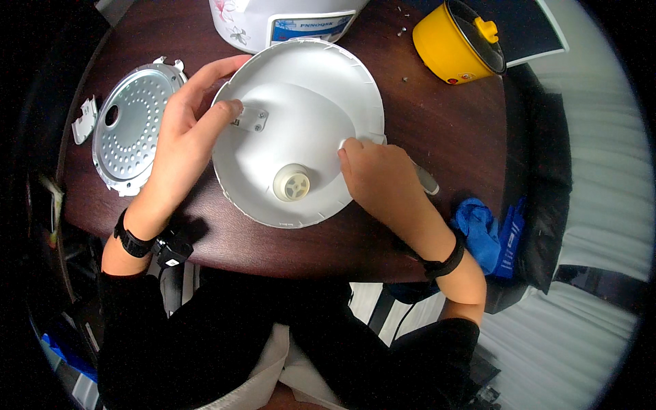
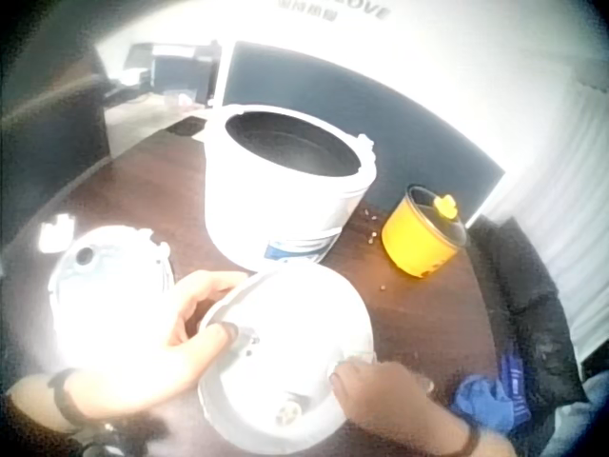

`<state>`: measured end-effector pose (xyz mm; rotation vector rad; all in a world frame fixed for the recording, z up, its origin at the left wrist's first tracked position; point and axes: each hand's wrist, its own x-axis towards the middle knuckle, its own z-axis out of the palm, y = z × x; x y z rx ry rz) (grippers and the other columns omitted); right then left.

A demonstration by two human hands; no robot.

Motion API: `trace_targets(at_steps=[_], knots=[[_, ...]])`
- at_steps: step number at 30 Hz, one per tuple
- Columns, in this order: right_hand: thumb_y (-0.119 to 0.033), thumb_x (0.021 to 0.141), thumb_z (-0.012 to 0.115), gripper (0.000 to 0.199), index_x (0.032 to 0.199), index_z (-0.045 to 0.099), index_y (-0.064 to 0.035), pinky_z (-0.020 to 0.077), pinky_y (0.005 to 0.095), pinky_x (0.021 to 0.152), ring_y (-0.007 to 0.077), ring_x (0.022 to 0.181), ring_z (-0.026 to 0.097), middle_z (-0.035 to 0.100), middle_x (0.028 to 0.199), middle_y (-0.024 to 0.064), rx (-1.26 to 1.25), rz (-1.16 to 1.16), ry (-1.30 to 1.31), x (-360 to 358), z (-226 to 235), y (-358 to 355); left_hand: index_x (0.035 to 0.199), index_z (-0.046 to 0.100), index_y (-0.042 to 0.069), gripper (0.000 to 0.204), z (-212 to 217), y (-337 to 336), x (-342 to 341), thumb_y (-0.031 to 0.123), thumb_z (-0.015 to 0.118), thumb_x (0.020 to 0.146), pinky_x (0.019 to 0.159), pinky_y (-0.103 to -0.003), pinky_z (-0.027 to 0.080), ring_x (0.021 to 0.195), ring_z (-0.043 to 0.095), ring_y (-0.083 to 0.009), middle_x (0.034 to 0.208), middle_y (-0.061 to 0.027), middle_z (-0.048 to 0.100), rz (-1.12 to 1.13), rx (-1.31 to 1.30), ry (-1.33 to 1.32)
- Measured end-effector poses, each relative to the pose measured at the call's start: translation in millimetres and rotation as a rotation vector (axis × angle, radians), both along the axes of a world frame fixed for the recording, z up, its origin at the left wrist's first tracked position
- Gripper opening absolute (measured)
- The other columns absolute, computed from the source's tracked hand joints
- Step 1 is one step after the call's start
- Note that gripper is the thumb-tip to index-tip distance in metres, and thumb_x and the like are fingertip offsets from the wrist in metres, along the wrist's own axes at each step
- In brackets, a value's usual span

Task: The person assembles a white plastic lid component of a rice cooker. They use a screwdriver to tighten screws into the lid, then insert small metal pins by hand into designated holes, and finally use the screwdriver again to secure the pins. The process involves repeated tightening and repositioning of the lid.

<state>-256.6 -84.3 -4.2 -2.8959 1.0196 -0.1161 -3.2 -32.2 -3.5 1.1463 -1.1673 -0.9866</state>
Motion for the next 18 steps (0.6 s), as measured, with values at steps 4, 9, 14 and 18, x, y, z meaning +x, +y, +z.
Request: trace_targets(at_steps=[4,9,14,18], knots=[[-0.014,0.093,0.054,0.025,0.071,0.054,-0.0027,0.0458,0.0444,0.051,0.036,0.056,0.059,0.058,0.063,0.0184,0.13,-0.153,-0.172,3,-10,5,0.126,0.054,-0.006,0.042,0,0,-1,0.006,0.056,0.086,0.089,-0.029,0.049,0.106,0.06,-0.0184,0.114,-0.0145,0.062,-0.009,0.016,0.041],[-0.014,0.092,0.054,0.025,0.072,0.056,-0.0006,0.0455,0.0453,0.052,0.0386,0.056,0.058,0.057,0.063,0.0218,0.371,-0.22,-0.312,2,-6,0,0.126,0.054,-0.006,0.042,-2,-1,0,0.007,0.057,0.086,0.088,-0.029,0.05,0.105,0.06,-0.0172,0.114,-0.0147,0.062,-0.003,0.02,0.036],[-0.016,0.093,0.054,0.023,0.074,0.057,-0.0036,0.0473,0.0425,0.052,0.0353,0.057,0.061,0.06,0.064,0.0178,0.242,-0.207,-0.133,0,15,0,0.126,0.054,-0.006,0.042,-1,0,0,0.007,0.057,0.086,0.086,-0.028,0.05,0.103,0.06,-0.0166,0.112,-0.015,0.063,-0.015,0.024,0.024],[-0.018,0.093,0.055,0.022,0.075,0.055,-0.0055,0.0479,0.0411,0.052,0.0328,0.056,0.061,0.06,0.065,0.0146,0.071,-0.022,-0.046,-2,10,-1,0.126,0.053,-0.006,0.043,-1,0,-2,0.007,0.057,0.086,0.086,-0.029,0.05,0.102,0.061,-0.0169,0.111,-0.0148,0.063,-0.013,0.03,0.064]])
